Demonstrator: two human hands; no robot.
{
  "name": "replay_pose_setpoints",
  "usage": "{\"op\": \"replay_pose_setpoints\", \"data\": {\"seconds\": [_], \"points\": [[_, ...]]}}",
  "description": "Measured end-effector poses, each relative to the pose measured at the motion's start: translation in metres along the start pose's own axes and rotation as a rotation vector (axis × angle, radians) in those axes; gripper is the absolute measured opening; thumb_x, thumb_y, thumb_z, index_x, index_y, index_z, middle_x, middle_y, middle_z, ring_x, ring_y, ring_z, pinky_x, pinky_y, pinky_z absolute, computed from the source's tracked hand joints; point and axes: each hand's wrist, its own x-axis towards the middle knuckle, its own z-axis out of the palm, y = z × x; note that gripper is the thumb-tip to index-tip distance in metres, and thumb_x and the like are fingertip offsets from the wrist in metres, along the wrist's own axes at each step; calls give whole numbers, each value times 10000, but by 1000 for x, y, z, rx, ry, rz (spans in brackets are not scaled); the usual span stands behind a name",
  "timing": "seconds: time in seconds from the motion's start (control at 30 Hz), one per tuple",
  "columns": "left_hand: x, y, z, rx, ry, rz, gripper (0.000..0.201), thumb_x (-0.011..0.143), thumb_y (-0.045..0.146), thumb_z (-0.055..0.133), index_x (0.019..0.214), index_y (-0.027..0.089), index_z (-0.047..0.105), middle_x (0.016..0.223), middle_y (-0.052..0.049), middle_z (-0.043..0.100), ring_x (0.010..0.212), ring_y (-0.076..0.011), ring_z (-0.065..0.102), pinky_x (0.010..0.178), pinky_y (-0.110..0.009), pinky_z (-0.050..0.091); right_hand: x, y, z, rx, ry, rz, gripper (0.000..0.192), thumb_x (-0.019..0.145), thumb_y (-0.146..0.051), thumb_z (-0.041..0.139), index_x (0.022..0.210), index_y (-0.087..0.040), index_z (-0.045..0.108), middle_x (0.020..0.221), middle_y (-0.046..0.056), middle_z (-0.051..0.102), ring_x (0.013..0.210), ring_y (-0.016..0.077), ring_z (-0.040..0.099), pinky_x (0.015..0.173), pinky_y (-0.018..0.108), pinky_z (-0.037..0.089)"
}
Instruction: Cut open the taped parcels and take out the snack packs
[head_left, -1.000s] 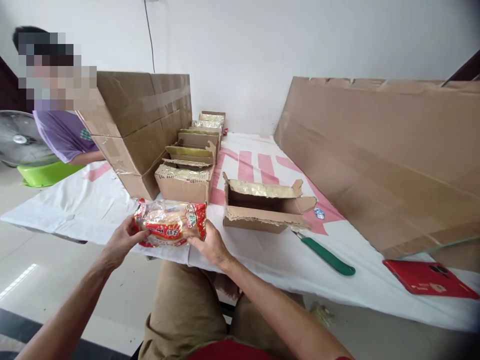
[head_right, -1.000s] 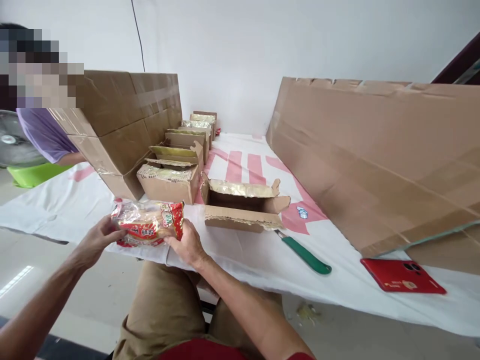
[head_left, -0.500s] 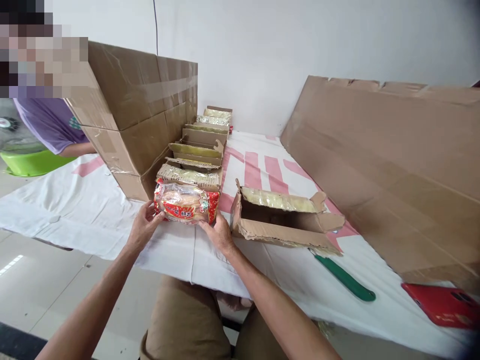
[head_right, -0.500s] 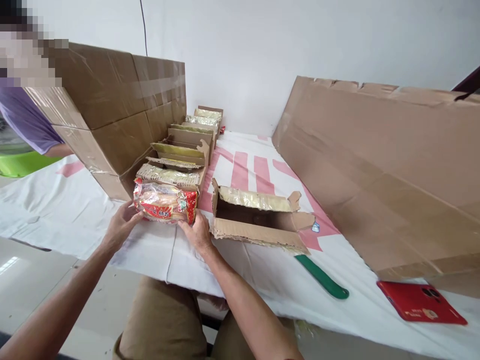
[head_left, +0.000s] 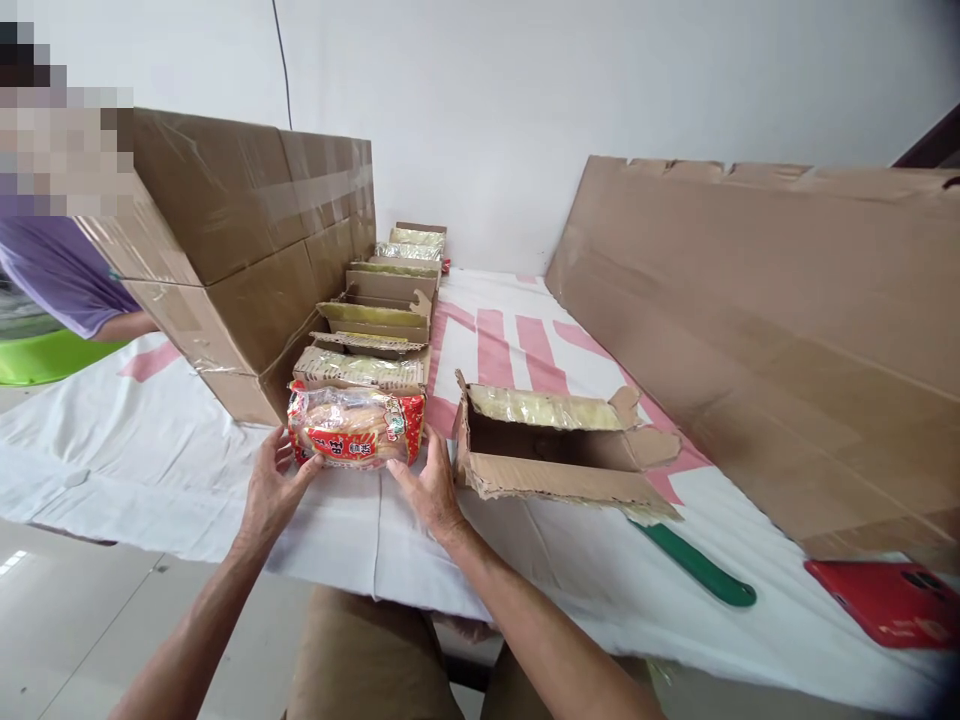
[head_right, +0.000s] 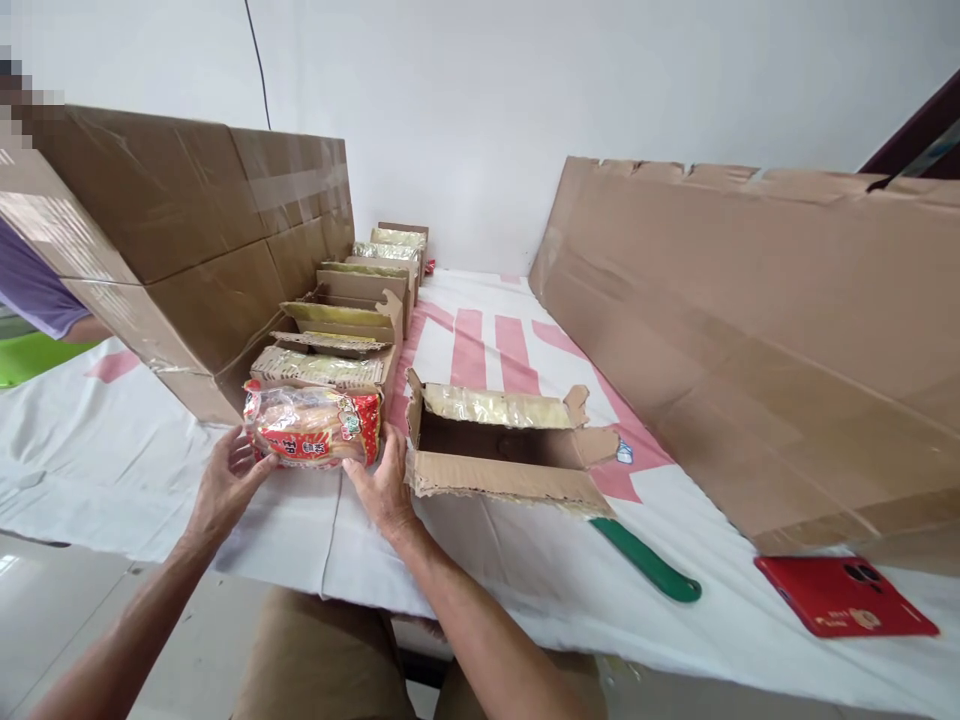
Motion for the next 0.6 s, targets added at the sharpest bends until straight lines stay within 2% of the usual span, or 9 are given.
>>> {"op": "replay_pose_setpoints", "data": {"seconds": [0.07, 0.13, 0.27, 0.4, 0.6], "points": [[-2, 3, 3, -19, 29, 20, 1075, 639, 668, 814, 1487, 128, 434, 1476, -269, 557, 1328, -405, 602, 1107, -585, 502, 0, 1, 2, 7, 23, -14, 812, 774, -390, 797, 1490, -200, 464, 1474, 182, 578, 1392, 352, 547, 1188, 529, 446], [-3, 6, 7, -43, 30, 49, 1058, 654, 645, 817, 1499, 143, 424, 1511, -259, 528, 1330, -398, 600, 1108, -575, 505, 3, 1, 4, 19, 24, -12, 884, 771, -405, 819, 1536, -211, 422, 1519, 179, 553, 1425, 358, 524, 1203, 536, 434], [0, 11, 14, -100, -20, 83, 933, 706, 594, 809, 1466, 181, 459, 1449, -203, 586, 1218, -339, 671, 1052, -513, 550, 13, -3, 7, 64, -16, -12, 933, 785, -404, 832, 1582, -236, 377, 1543, 156, 558, 1434, 357, 528, 1191, 534, 451], [5, 16, 15, -100, -83, 57, 866, 730, 581, 806, 1427, 173, 491, 1351, -172, 654, 1132, -300, 702, 1000, -452, 569, 19, -7, 7, 92, -43, -27, 908, 803, -404, 831, 1582, -249, 391, 1525, 145, 587, 1409, 354, 559, 1175, 525, 472], [11, 17, 17, -81, -88, 41, 813, 742, 588, 798, 1401, 192, 533, 1297, -130, 693, 1076, -268, 708, 934, -381, 571, 22, -7, 8, 70, -39, -14, 887, 820, -424, 821, 1587, -275, 400, 1510, 118, 608, 1408, 336, 566, 1171, 523, 484]]}}
